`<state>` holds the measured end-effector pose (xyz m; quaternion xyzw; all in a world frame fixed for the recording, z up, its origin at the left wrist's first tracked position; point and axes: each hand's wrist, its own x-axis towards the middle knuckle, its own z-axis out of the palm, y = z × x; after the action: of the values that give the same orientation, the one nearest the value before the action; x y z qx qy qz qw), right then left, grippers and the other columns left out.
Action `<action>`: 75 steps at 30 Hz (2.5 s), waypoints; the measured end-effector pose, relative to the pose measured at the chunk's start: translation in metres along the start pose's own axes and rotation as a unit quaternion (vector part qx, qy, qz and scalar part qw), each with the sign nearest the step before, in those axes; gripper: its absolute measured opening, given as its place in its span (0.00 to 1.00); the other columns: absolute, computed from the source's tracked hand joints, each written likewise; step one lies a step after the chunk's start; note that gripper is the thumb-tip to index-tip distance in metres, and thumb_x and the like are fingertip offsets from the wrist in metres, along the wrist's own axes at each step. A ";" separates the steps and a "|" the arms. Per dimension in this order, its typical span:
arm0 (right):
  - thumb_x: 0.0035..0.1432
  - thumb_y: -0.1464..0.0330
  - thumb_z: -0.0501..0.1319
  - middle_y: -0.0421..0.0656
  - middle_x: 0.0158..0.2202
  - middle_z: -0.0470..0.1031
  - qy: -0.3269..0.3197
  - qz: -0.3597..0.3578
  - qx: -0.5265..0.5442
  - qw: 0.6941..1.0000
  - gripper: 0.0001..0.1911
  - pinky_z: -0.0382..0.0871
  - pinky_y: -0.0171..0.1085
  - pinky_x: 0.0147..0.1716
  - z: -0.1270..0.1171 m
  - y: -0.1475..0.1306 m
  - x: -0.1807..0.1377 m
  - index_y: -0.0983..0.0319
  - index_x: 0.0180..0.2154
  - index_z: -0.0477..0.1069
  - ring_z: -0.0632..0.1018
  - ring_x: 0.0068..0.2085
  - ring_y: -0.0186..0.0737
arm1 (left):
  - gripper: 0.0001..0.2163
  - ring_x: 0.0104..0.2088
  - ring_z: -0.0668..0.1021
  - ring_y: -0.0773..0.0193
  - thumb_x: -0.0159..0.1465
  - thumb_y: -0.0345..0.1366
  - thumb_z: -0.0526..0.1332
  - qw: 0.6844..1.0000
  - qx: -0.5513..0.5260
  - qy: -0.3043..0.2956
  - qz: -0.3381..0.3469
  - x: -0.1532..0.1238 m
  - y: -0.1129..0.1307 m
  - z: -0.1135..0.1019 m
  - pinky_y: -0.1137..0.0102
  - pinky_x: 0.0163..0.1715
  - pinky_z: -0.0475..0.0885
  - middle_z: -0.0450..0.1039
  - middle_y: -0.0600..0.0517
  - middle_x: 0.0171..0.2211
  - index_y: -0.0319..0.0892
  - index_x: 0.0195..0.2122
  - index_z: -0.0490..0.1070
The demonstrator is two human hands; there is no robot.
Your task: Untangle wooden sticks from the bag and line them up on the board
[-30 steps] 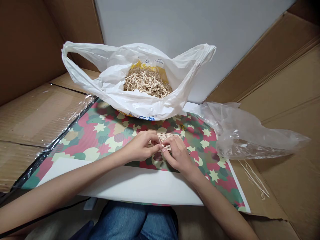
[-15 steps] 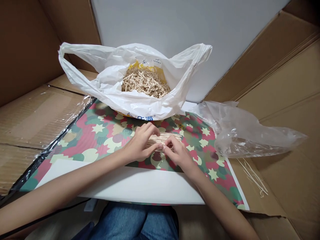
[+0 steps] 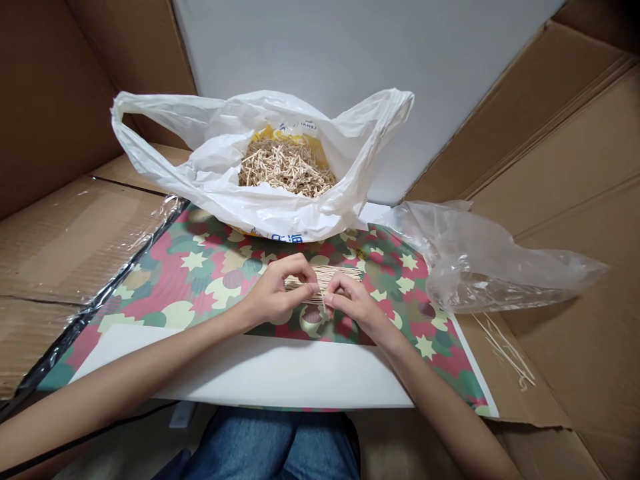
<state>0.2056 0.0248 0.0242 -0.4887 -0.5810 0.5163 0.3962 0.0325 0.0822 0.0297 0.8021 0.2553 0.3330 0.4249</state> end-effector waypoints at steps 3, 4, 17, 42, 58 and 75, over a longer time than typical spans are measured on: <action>0.50 0.69 0.57 0.36 0.21 0.67 0.013 -0.018 0.000 1.000 0.05 0.62 0.33 0.22 0.000 0.001 -0.001 0.61 0.25 0.61 0.70 0.23 0.32 | 0.05 0.27 0.66 0.70 0.56 0.33 0.57 0.989 -0.123 0.027 -0.082 0.001 -0.003 0.004 0.75 0.27 0.61 0.63 0.55 0.25 0.38 0.25 0.66; 0.50 0.69 0.57 0.36 0.21 0.67 0.018 -0.021 -0.003 1.000 0.05 0.62 0.33 0.22 0.000 0.001 -0.001 0.60 0.25 0.61 0.70 0.23 0.32 | 0.05 0.26 0.66 0.70 0.56 0.33 0.58 0.981 -0.158 0.036 -0.104 0.001 -0.005 0.006 0.75 0.26 0.61 0.62 0.55 0.25 0.38 0.25 0.66; 0.63 0.63 0.47 0.40 0.31 0.68 0.031 -0.122 -0.332 0.935 0.12 0.61 0.38 0.38 -0.007 -0.005 -0.001 0.60 0.31 0.63 0.68 0.37 0.37 | 0.08 0.26 0.68 0.71 0.55 0.36 0.60 0.971 -0.206 0.003 -0.125 -0.001 -0.001 0.013 0.76 0.27 0.63 0.65 0.55 0.24 0.36 0.26 0.66; 0.64 0.64 0.44 0.38 0.28 0.68 -0.096 -0.056 -0.246 0.963 0.17 0.61 0.34 0.36 -0.009 -0.008 -0.003 0.62 0.28 0.64 0.68 0.32 0.33 | 0.07 0.25 0.69 0.70 0.63 0.38 0.53 0.931 -0.328 -0.085 -0.132 -0.005 -0.006 0.024 0.74 0.25 0.64 0.66 0.56 0.24 0.41 0.31 0.57; 0.62 0.67 0.47 0.37 0.26 0.67 -0.100 -0.034 -0.196 0.975 0.14 0.58 0.32 0.31 -0.027 -0.008 -0.004 0.63 0.26 0.63 0.67 0.29 0.32 | 0.10 0.25 0.64 0.72 0.62 0.41 0.53 0.971 -0.211 -0.052 -0.101 -0.001 -0.005 0.011 0.76 0.25 0.60 0.60 0.57 0.23 0.39 0.30 0.60; 0.62 0.64 0.48 0.38 0.23 0.66 -0.217 -0.054 -0.126 0.966 0.15 0.61 0.30 0.27 -0.018 -0.010 -0.009 0.63 0.26 0.63 0.68 0.26 0.30 | 0.18 0.18 0.61 0.74 0.61 0.44 0.54 0.930 -0.259 -0.226 -0.128 -0.002 0.004 0.002 0.76 0.17 0.55 0.59 0.55 0.16 0.37 0.19 0.61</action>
<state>0.2232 0.0195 0.0368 -0.3788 -0.7392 0.5101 0.2232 0.0337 0.0780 0.0314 0.6787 0.1576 0.1408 0.7034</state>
